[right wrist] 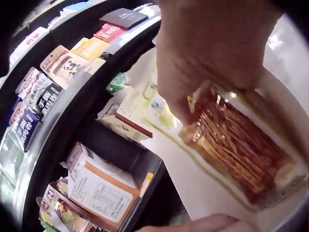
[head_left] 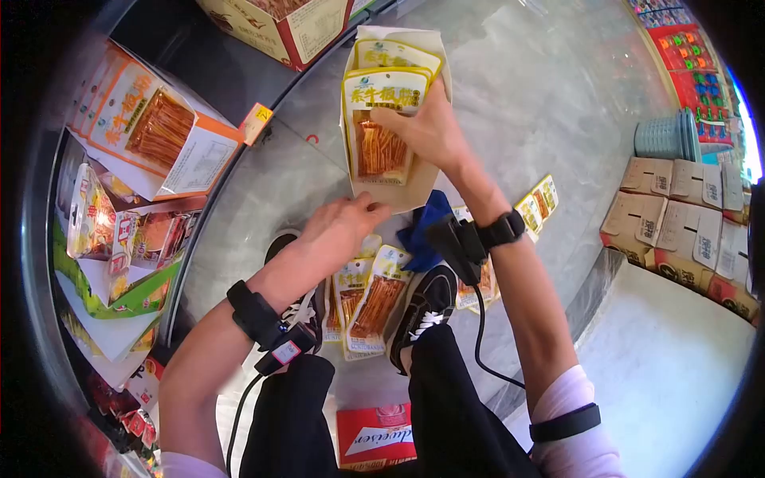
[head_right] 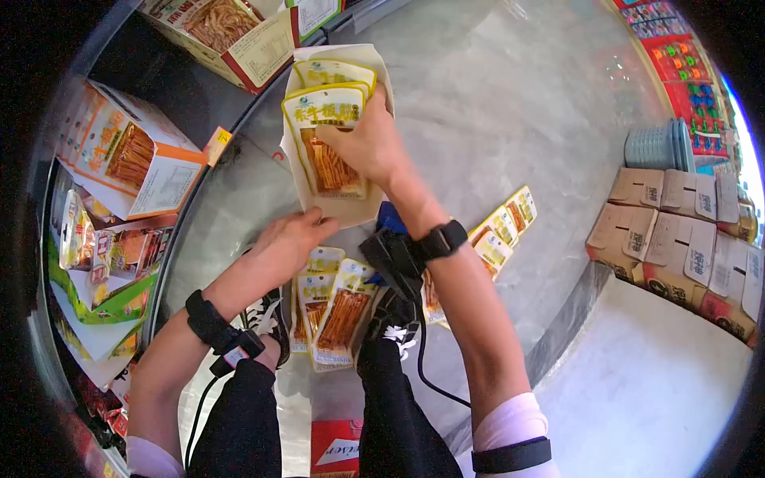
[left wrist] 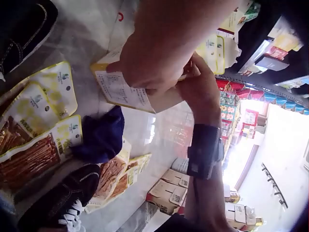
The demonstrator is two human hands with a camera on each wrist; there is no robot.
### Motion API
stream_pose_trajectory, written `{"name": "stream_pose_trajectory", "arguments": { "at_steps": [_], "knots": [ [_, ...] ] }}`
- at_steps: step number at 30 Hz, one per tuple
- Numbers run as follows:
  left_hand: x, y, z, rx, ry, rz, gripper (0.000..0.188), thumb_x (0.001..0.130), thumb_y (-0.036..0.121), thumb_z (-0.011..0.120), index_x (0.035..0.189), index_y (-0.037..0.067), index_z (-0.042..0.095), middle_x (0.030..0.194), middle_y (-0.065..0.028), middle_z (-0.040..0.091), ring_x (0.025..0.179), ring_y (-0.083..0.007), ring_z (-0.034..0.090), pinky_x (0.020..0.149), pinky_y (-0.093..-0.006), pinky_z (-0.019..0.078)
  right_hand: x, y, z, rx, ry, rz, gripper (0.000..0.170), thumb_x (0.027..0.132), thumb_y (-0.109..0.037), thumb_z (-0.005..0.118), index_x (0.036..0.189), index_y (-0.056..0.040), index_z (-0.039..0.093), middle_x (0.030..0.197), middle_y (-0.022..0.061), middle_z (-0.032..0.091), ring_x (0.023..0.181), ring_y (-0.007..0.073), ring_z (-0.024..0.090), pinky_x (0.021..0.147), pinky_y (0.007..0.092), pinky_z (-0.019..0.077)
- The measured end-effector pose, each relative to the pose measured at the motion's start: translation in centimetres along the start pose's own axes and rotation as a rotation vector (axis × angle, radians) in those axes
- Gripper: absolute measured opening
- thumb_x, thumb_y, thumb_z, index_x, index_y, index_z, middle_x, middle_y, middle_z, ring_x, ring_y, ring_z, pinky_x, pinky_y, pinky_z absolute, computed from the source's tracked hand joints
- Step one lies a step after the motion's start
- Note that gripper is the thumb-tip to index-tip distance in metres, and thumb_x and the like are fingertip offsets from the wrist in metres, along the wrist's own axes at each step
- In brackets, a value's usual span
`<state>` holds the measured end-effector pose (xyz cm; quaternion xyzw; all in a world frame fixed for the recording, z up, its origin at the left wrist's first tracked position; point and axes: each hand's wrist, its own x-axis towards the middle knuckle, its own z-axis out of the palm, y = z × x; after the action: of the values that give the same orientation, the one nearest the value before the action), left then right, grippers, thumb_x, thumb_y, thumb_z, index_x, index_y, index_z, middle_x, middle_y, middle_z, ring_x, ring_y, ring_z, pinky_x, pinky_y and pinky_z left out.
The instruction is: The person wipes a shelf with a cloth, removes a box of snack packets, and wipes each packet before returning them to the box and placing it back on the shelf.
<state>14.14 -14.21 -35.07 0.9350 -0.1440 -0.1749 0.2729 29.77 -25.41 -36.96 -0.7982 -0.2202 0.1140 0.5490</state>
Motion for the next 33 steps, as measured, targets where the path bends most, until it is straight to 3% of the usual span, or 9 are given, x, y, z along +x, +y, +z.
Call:
{"name": "stream_pose_trajectory", "arguments": {
  "at_steps": [6,11,15,17,20,26,30,32,33],
  "knots": [
    [0.0,-0.6,0.4,-0.04,0.019,-0.006,0.035,0.068,-0.005,0.049,0.102,0.005,0.051,0.092,-0.0143,0.052,0.084,-0.0356,0.056,0.072,-0.0419,0.0477,-3.3,-8.2,-2.3,-0.83,-0.047,0.124,0.037,0.069,-0.019,0.07,0.087,0.0061,0.049,0.075,0.0263,0.06,0.073,0.0397,0.061,0.062,0.041,0.0506],
    [-0.1,-0.7,1.0,-0.011,0.068,0.005,0.034,0.069,-0.003,0.05,0.101,0.006,0.053,0.094,-0.0146,0.053,0.083,-0.0348,0.058,0.072,-0.0418,0.0482,-6.1,-11.4,-2.7,-0.785,0.231,0.178,0.026,0.075,-0.018,0.064,0.084,0.0044,0.055,0.069,0.0233,0.058,0.074,0.0395,0.058,0.066,0.0419,0.0463],
    [-0.2,-1.9,2.5,0.055,0.094,0.053,0.03,0.07,-0.001,0.05,0.099,0.006,0.056,0.095,-0.0146,0.055,0.081,-0.0343,0.059,0.071,-0.0415,0.0492,-7.3,-4.4,0.6,-0.538,-0.506,-0.023,0.016,0.075,-0.009,0.054,0.087,0.0014,0.057,0.079,0.0221,0.06,0.079,0.0377,0.058,0.07,0.042,0.0465],
    [-0.2,-1.3,1.8,0.041,0.081,0.031,0.03,0.07,-0.001,0.05,0.098,0.006,0.057,0.094,-0.0146,0.055,0.081,-0.034,0.059,0.071,-0.0412,0.0493,-6.3,-1.5,2.1,-0.634,-0.799,0.139,0.02,0.071,-0.008,0.053,0.089,-0.0003,0.059,0.088,0.0211,0.061,0.084,0.0372,0.058,0.073,0.0421,0.0469],
    [-0.1,-0.9,1.6,0.016,0.07,0.018,0.03,0.07,-0.001,0.05,0.098,0.006,0.058,0.094,-0.014,0.056,0.08,-0.0333,0.059,0.071,-0.0405,0.0494,-4.0,0.2,2.3,-0.805,-0.974,0.166,0.025,0.071,-0.009,0.053,0.094,-0.0012,0.059,0.092,0.0205,0.062,0.09,0.0353,0.059,0.076,0.0415,0.0471],
    [0.0,-0.8,1.5,0.094,0.039,0.081,0.03,0.069,0.0,0.051,0.098,0.005,0.057,0.094,-0.012,0.056,0.078,-0.0318,0.059,0.07,-0.0386,0.0497,-3.2,1.6,2.3,-0.901,-0.518,-0.038,0.021,0.074,-0.009,0.053,0.089,-0.0026,0.065,0.093,0.0195,0.063,0.087,0.0343,0.061,0.074,0.0405,0.0493],
    [-0.3,-0.2,1.0,0.119,-0.004,0.05,0.033,0.068,-0.002,0.05,0.1,0.006,0.053,0.09,-0.011,0.054,0.082,-0.0314,0.057,0.072,-0.0399,0.0491,-3.1,-0.2,1.6,-0.911,-0.772,0.136,0.023,0.08,-0.008,0.05,0.101,-0.0047,0.06,0.095,0.0174,0.063,0.087,0.0336,0.059,0.079,0.0398,0.0474],
    [-0.4,-0.4,1.6,0.129,0.009,0.048,0.031,0.067,-0.002,0.051,0.098,0.005,0.052,0.09,-0.0111,0.054,0.081,-0.0319,0.057,0.072,-0.0401,0.049,-5.2,-1.8,-0.7,-0.396,-0.438,-0.239,0.022,0.081,-0.005,0.053,0.103,-0.0024,0.058,0.094,0.0172,0.063,0.087,0.0289,0.062,0.078,0.0354,0.0485],
    [-0.4,-0.6,1.8,0.149,0.026,0.044,0.029,0.067,-0.002,0.051,0.096,0.005,0.051,0.091,-0.0112,0.054,0.081,-0.0325,0.057,0.072,-0.0403,0.0489,-6.2,-3.8,-2.5,-0.305,-0.355,-0.148,0.023,0.082,-0.004,0.054,0.105,-0.0018,0.057,0.093,0.0154,0.063,0.086,0.0253,0.062,0.079,0.0326,0.0486]
  ]
}}
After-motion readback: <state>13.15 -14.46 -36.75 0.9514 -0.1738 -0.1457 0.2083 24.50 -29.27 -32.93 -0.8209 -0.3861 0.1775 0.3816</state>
